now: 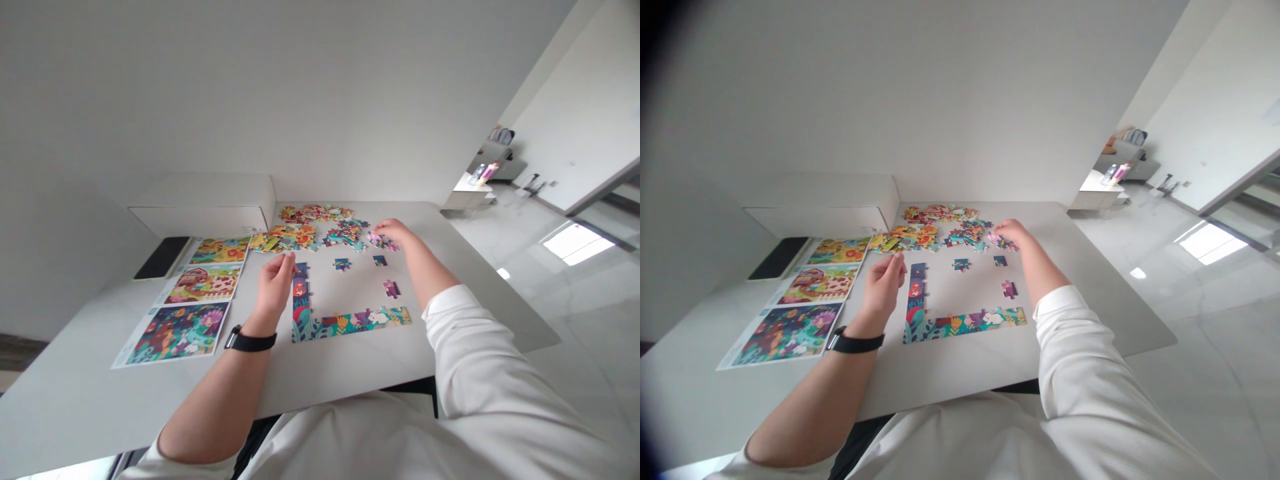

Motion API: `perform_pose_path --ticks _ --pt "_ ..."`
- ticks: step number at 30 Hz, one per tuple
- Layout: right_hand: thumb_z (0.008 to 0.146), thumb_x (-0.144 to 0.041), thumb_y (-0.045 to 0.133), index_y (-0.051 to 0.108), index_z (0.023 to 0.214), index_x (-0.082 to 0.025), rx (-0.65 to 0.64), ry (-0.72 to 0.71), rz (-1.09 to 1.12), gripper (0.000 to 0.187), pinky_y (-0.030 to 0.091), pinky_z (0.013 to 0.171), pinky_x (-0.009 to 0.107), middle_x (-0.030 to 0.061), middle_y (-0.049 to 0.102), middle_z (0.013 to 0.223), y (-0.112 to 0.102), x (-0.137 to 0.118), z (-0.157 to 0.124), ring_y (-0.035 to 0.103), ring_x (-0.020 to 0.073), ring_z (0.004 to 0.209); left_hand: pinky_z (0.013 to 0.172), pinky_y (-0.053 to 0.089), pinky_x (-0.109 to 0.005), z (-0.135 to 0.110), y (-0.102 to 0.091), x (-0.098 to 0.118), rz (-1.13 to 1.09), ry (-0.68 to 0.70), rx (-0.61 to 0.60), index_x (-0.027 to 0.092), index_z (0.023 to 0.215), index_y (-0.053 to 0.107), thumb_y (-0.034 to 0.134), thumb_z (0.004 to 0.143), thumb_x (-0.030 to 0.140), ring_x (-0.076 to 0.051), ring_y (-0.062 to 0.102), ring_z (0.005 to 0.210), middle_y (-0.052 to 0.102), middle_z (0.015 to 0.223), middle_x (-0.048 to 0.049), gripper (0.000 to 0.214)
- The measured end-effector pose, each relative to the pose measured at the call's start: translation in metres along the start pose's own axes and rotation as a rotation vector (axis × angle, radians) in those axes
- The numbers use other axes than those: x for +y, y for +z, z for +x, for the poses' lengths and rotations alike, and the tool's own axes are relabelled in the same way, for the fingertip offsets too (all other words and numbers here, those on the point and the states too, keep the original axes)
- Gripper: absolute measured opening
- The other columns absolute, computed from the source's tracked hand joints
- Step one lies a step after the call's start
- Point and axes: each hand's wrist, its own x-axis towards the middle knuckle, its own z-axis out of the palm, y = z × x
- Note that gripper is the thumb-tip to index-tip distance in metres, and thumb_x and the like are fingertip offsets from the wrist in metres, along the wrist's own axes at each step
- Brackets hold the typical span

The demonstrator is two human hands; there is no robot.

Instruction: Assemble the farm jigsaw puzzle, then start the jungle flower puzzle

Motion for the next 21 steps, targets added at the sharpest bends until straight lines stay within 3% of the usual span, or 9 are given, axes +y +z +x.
perform_pose_path --ticks 4,8,11,15,18,21 --pt "0.070 -0.031 0.094 0.064 0.078 -0.019 -0.032 -0.017 0.505 0.033 0.043 0.055 0.021 -0.0041 0.061 0.062 0.001 -0.008 -0.027 0.052 0.0096 0.056 0.043 0.021 -0.025 -0.001 0.002 0.009 -0.375 -0.123 0.027 0.022 0.062 0.050 0.067 0.095 0.060 -0.008 0.028 0.043 0.033 0.051 0.0062 0.053" --pt "0.062 -0.037 0.098 0.063 0.083 -0.022 -0.155 -0.095 0.738 0.044 0.045 0.058 0.022 -0.0035 0.063 0.071 0.015 -0.011 -0.070 0.056 0.0113 0.064 0.042 0.018 -0.024 -0.002 0.004 0.014 -0.512 -0.150 0.019 0.022 0.059 0.045 0.074 0.091 0.056 -0.007 0.024 0.042 0.030 0.050 0.0068 0.056" --pt "0.063 -0.040 0.096 0.070 0.094 -0.023 -0.195 -0.155 0.757 0.044 0.047 0.062 0.023 -0.0019 0.069 0.083 0.032 -0.007 -0.100 0.060 0.0124 0.072 0.042 0.019 -0.023 -0.004 0.006 0.014 -0.531 -0.149 0.009 0.022 0.058 0.042 0.074 0.091 0.056 -0.007 0.025 0.042 0.031 0.050 0.0067 0.058" --pt "0.068 -0.043 0.090 0.075 0.100 -0.022 -0.146 -0.205 0.673 0.041 0.048 0.065 0.024 0.0006 0.073 0.090 0.052 0.006 -0.120 0.062 0.0134 0.076 0.041 0.020 -0.022 -0.006 0.011 0.012 -0.497 -0.177 -0.050 0.021 0.063 0.048 0.074 0.090 0.062 -0.007 0.027 0.042 0.034 0.051 0.0070 0.055" --pt "0.067 -0.043 0.089 0.075 0.095 -0.021 -0.084 -0.207 0.629 0.039 0.047 0.065 0.025 0.0007 0.073 0.087 0.050 0.019 -0.116 0.062 0.0136 0.074 0.040 0.020 -0.021 -0.007 0.014 0.010 -0.473 -0.177 -0.104 0.021 0.070 0.054 0.071 0.091 0.066 -0.007 0.028 0.042 0.035 0.052 0.0076 0.053" --pt "0.065 -0.044 0.090 0.073 0.092 -0.020 -0.029 -0.197 0.659 0.040 0.045 0.063 0.024 0.0001 0.072 0.085 0.034 0.034 -0.105 0.060 0.0131 0.072 0.040 0.024 -0.020 -0.007 0.015 0.009 -0.457 -0.139 -0.132 0.020 0.083 0.061 0.070 0.094 0.065 -0.008 0.031 0.042 0.038 0.054 0.0082 0.046"
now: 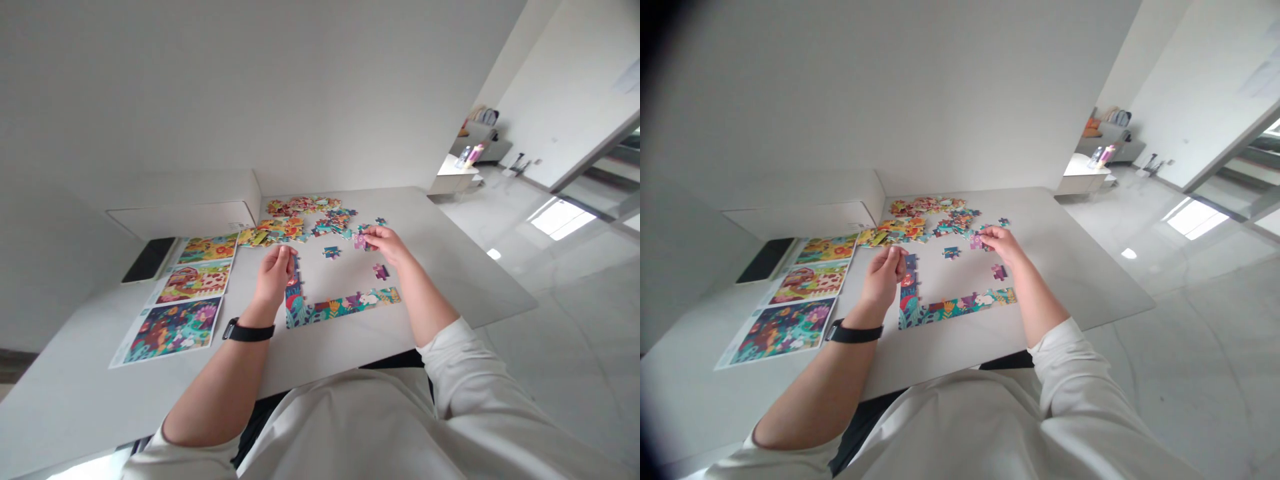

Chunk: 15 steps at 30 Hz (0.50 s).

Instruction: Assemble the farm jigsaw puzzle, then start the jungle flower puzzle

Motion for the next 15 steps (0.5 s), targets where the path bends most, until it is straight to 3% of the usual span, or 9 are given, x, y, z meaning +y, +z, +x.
perform_pose_path --ticks 4,9,12,15 --pt "0.064 -0.045 0.091 0.072 0.092 -0.021 0.046 0.006 0.003 0.041 0.045 0.062 0.024 -0.0013 0.069 0.080 -0.025 0.000 0.008 0.058 0.0124 0.069 0.041 0.029 -0.019 0.000 0.000 -0.001 0.022 0.028 -0.005 0.020 0.095 0.064 0.071 0.095 0.057 -0.008 0.039 0.044 0.049 0.061 0.0060 0.037" --pt "0.066 -0.043 0.090 0.072 0.092 -0.021 0.050 0.006 -0.041 0.039 0.045 0.062 0.025 -0.0006 0.070 0.080 -0.036 -0.001 0.009 0.057 0.0127 0.069 0.042 0.036 -0.020 0.001 0.001 -0.003 0.039 0.022 -0.023 0.019 0.104 0.070 0.074 0.094 0.052 -0.007 0.047 0.047 0.065 0.074 0.0005 0.035" --pt "0.066 -0.045 0.088 0.072 0.092 -0.021 0.053 -0.016 -0.056 0.039 0.045 0.062 0.025 0.0005 0.071 0.083 -0.039 -0.004 0.007 0.059 0.0134 0.071 0.042 0.037 -0.020 -0.001 0.001 -0.006 0.068 -0.004 -0.033 0.018 0.103 0.074 0.076 0.092 0.052 -0.007 0.046 0.047 0.069 0.075 -0.0016 0.036" --pt "0.067 -0.046 0.086 0.073 0.094 -0.021 0.054 -0.040 -0.080 0.040 0.045 0.063 0.025 0.0009 0.072 0.083 -0.040 -0.006 0.006 0.060 0.0139 0.072 0.043 0.038 -0.021 -0.002 0.000 -0.008 0.111 -0.020 -0.021 0.018 0.089 0.075 0.077 0.091 0.056 -0.008 0.047 0.047 0.068 0.068 -0.0024 0.038"
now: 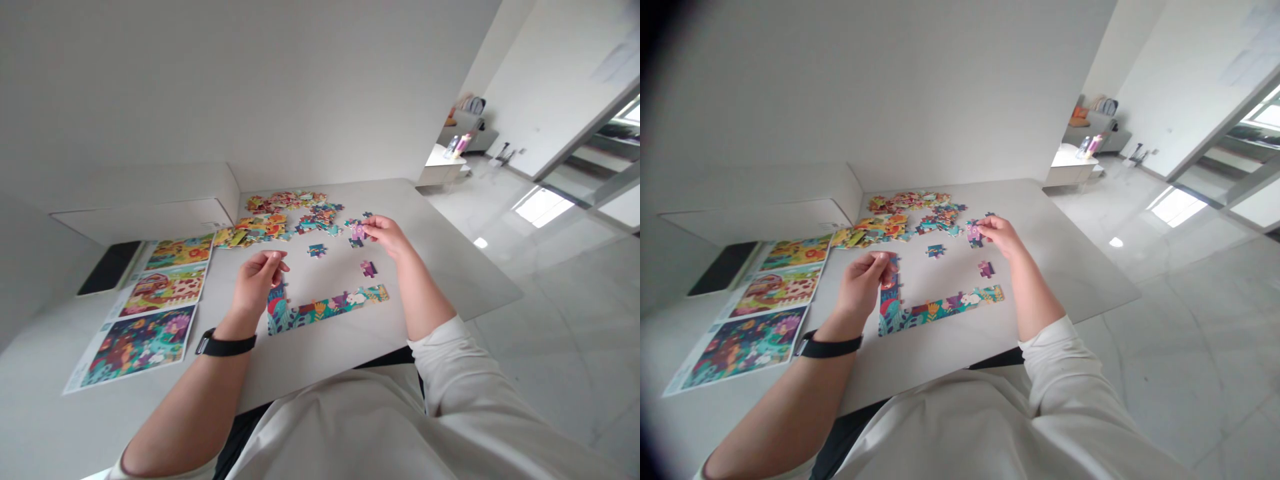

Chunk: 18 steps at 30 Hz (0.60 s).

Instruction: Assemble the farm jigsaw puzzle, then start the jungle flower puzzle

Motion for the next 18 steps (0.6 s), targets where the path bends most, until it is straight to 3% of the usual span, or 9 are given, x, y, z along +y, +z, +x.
perform_pose_path --ticks 5,18 --pt "0.070 -0.049 0.085 0.073 0.095 -0.021 0.000 -0.017 -0.041 0.040 0.046 0.064 0.026 0.0015 0.072 0.084 -0.001 -0.002 -0.001 0.061 0.0150 0.075 0.042 0.038 -0.023 0.000 -0.001 -0.002 0.061 -0.017 0.029 0.019 0.064 0.066 0.066 0.095 0.067 -0.010 0.047 0.043 0.057 0.050 -0.0020 0.057" --pt "0.074 -0.038 0.086 0.065 0.092 -0.021 -0.025 0.029 -0.111 0.032 0.045 0.063 0.026 0.0011 0.071 0.083 -0.013 0.000 0.000 0.063 0.0158 0.074 0.043 0.038 -0.021 -0.001 0.001 -0.003 0.033 0.014 -0.013 0.019 0.081 0.072 0.068 0.098 0.058 -0.010 0.048 0.048 0.061 0.061 -0.0012 0.043"
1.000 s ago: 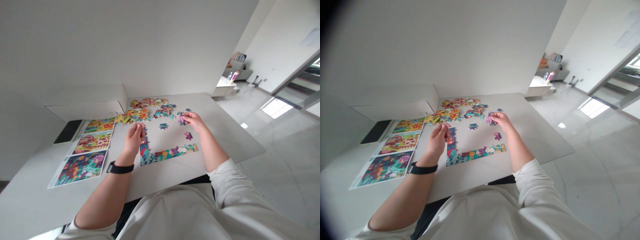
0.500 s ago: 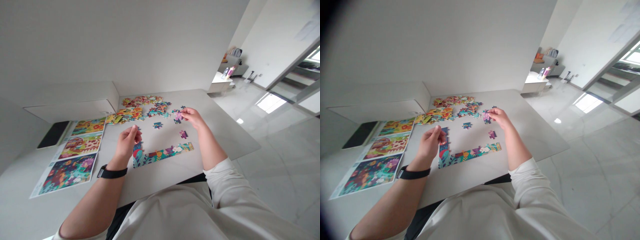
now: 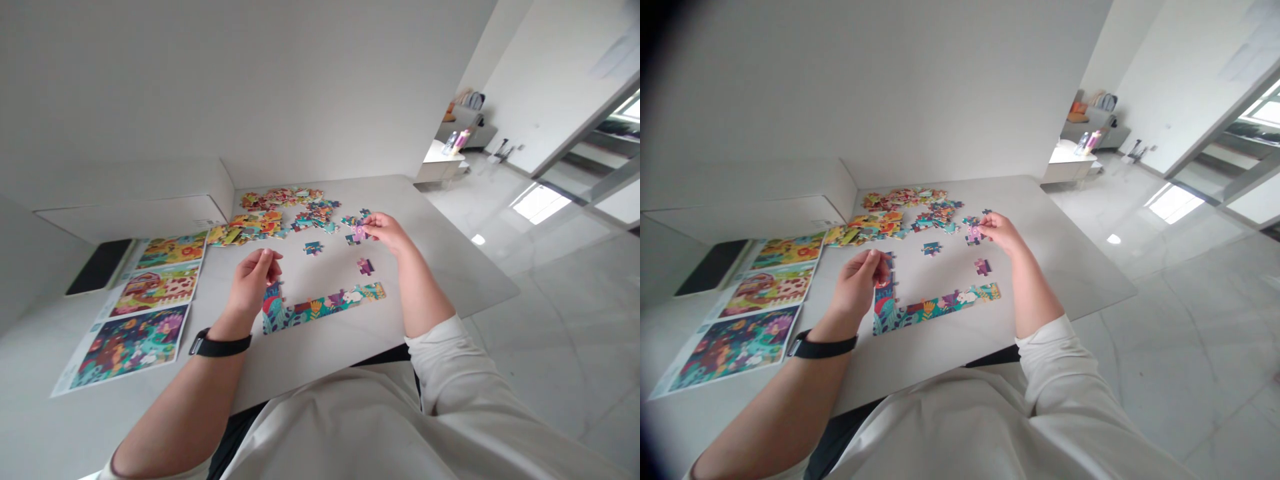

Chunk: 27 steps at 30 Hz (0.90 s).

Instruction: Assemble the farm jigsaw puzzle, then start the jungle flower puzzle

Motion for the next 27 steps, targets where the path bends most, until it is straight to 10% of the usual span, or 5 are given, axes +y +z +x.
perform_pose_path --ticks 10,27 --pt "0.074 -0.016 0.084 0.066 0.073 -0.021 -0.044 0.259 -0.326 0.018 0.044 0.059 0.026 -0.0032 0.063 0.059 0.011 0.032 0.013 0.053 0.0127 0.053 0.046 0.042 -0.020 -0.002 0.000 -0.001 0.040 -0.002 -0.045 0.019 0.081 0.074 0.068 0.098 0.057 -0.011 0.052 0.050 0.064 0.062 -0.0029 0.042" --pt "0.083 -0.025 0.083 0.076 0.074 -0.023 0.001 0.182 -0.789 0.012 0.048 0.074 0.032 0.0067 0.077 0.078 0.026 0.032 0.015 0.070 0.0236 0.080 0.054 0.048 -0.024 -0.014 0.013 0.002 0.447 0.168 -0.268 0.021 0.092 0.081 0.064 0.101 0.050 -0.017 0.066 0.063 0.075 0.075 -0.0067 0.035"
